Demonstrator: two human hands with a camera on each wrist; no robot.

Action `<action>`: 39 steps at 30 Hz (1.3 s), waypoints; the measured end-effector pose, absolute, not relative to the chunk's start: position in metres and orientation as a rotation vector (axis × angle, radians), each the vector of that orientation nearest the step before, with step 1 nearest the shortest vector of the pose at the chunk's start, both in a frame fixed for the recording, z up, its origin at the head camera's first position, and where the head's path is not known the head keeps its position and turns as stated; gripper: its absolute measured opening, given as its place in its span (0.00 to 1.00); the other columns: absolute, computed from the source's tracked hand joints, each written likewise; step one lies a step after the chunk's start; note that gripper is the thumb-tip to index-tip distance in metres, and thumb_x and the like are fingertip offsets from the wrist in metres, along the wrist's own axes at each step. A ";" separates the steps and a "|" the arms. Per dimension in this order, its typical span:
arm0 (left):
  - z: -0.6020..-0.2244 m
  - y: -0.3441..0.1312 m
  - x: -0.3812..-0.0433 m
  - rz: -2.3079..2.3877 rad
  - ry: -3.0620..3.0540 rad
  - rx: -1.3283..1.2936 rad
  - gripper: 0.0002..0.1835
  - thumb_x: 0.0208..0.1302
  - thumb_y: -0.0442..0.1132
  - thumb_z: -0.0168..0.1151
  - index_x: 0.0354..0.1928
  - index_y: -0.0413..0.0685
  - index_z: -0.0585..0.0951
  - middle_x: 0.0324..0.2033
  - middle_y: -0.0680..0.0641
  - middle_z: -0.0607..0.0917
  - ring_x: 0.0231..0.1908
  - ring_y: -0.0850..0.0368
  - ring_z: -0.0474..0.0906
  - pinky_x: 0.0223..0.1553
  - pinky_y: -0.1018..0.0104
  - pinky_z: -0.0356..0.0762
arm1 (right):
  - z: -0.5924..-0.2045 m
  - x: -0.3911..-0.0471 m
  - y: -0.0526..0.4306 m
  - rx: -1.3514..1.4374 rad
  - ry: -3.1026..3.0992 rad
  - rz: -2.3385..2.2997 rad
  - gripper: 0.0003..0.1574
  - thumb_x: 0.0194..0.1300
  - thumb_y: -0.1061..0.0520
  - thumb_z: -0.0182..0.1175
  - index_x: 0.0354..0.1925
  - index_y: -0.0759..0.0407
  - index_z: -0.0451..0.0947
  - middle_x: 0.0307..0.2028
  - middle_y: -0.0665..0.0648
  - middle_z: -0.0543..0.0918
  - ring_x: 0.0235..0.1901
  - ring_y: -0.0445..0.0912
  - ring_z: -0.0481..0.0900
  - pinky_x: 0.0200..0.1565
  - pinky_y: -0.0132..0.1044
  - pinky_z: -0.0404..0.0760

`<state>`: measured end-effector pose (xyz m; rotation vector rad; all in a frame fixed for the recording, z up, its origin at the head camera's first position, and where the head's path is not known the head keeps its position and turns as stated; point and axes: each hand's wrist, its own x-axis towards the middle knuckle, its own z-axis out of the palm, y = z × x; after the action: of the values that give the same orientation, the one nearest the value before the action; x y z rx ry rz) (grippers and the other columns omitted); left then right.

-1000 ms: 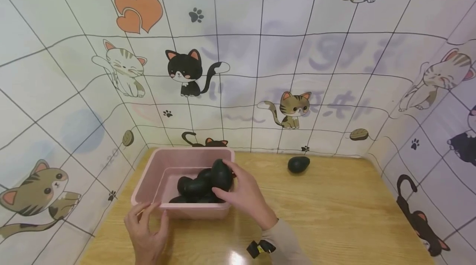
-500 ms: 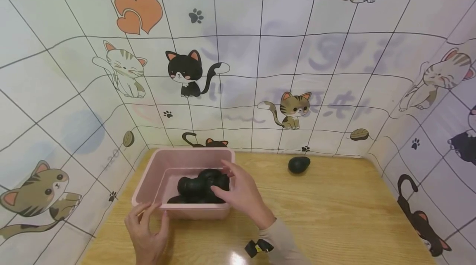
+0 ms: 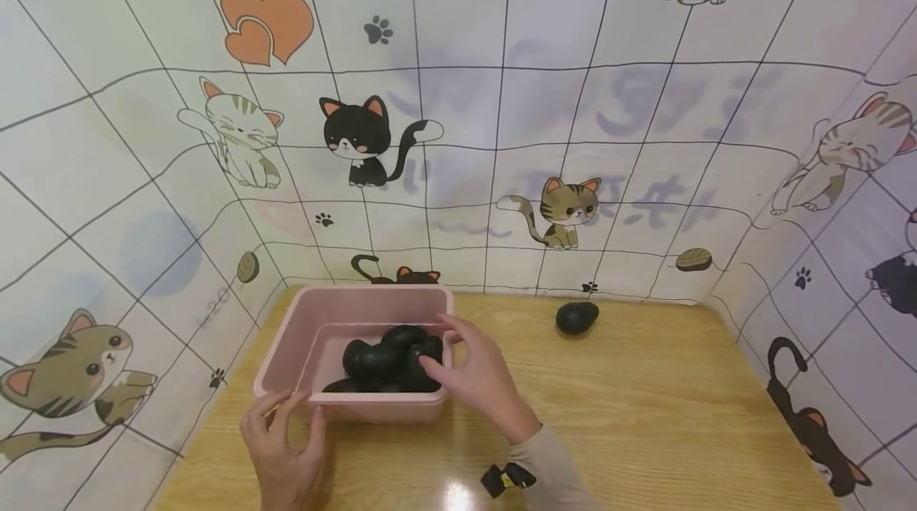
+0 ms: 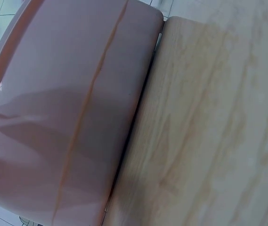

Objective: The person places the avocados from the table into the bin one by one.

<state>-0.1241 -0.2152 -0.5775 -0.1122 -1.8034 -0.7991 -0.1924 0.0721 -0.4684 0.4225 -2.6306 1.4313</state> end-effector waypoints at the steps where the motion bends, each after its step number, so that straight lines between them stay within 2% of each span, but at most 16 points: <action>1: -0.577 -0.215 -0.124 -0.799 -1.803 -0.113 0.17 0.53 0.40 0.67 0.44 0.38 0.88 0.45 0.30 0.80 0.49 0.33 0.70 0.67 0.72 0.54 | -0.469 -0.193 0.073 0.413 -2.629 1.432 0.41 0.59 0.45 0.79 0.69 0.39 0.78 0.61 0.50 0.87 0.58 0.49 0.86 0.58 0.59 0.83; 7: -0.578 -0.216 -0.124 -0.795 -1.806 -0.118 0.17 0.53 0.40 0.67 0.44 0.39 0.89 0.45 0.30 0.80 0.50 0.34 0.70 0.67 0.72 0.55 | -0.472 -0.193 0.078 0.361 -2.628 1.454 0.41 0.60 0.47 0.78 0.70 0.45 0.78 0.61 0.51 0.87 0.59 0.55 0.86 0.58 0.58 0.82; 12: -0.580 -0.216 -0.123 -0.791 -1.821 -0.113 0.17 0.54 0.40 0.68 0.44 0.39 0.89 0.46 0.32 0.80 0.51 0.37 0.70 0.65 0.74 0.57 | -0.477 -0.195 0.085 0.331 -2.630 1.460 0.41 0.62 0.47 0.77 0.71 0.48 0.77 0.60 0.51 0.87 0.58 0.52 0.85 0.65 0.60 0.79; 17: -0.581 -0.217 -0.123 -0.791 -1.832 -0.113 0.17 0.54 0.41 0.68 0.45 0.40 0.89 0.46 0.32 0.80 0.51 0.37 0.70 0.66 0.73 0.56 | -0.483 -0.197 0.091 0.333 -2.613 1.476 0.39 0.64 0.46 0.76 0.71 0.47 0.77 0.60 0.56 0.87 0.58 0.51 0.85 0.67 0.60 0.78; 22: -0.582 -0.216 -0.122 -0.793 -1.832 -0.113 0.17 0.54 0.41 0.68 0.45 0.40 0.89 0.46 0.32 0.80 0.52 0.37 0.70 0.68 0.71 0.55 | -0.489 -0.200 0.097 0.323 -2.605 1.457 0.36 0.66 0.47 0.75 0.70 0.46 0.78 0.61 0.53 0.87 0.57 0.51 0.85 0.65 0.58 0.80; 30: -0.583 -0.215 -0.122 -0.796 -1.816 -0.104 0.17 0.53 0.40 0.68 0.45 0.40 0.89 0.46 0.32 0.80 0.52 0.37 0.70 0.68 0.71 0.54 | -0.500 -0.204 0.106 0.335 -2.596 1.431 0.34 0.67 0.48 0.74 0.70 0.46 0.78 0.59 0.55 0.88 0.56 0.51 0.86 0.63 0.59 0.81; 35: -0.581 -0.214 -0.123 -0.809 -1.820 -0.097 0.18 0.51 0.38 0.69 0.45 0.39 0.89 0.46 0.31 0.80 0.52 0.36 0.69 0.68 0.73 0.54 | -0.505 -0.205 0.112 0.338 -2.591 1.453 0.34 0.68 0.50 0.73 0.70 0.45 0.78 0.59 0.56 0.88 0.56 0.55 0.86 0.63 0.62 0.80; 39: -0.579 -0.213 -0.123 -0.804 -1.812 -0.095 0.18 0.50 0.37 0.68 0.44 0.38 0.88 0.46 0.31 0.79 0.51 0.34 0.69 0.68 0.73 0.54 | -0.508 -0.206 0.113 0.339 -2.588 1.460 0.33 0.69 0.51 0.72 0.70 0.45 0.78 0.59 0.56 0.88 0.56 0.56 0.86 0.63 0.62 0.80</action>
<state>-0.1234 -0.2132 -0.5788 -0.0952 -1.8124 -0.8036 -0.2064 0.1133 -0.5081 0.3387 -2.5880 1.4605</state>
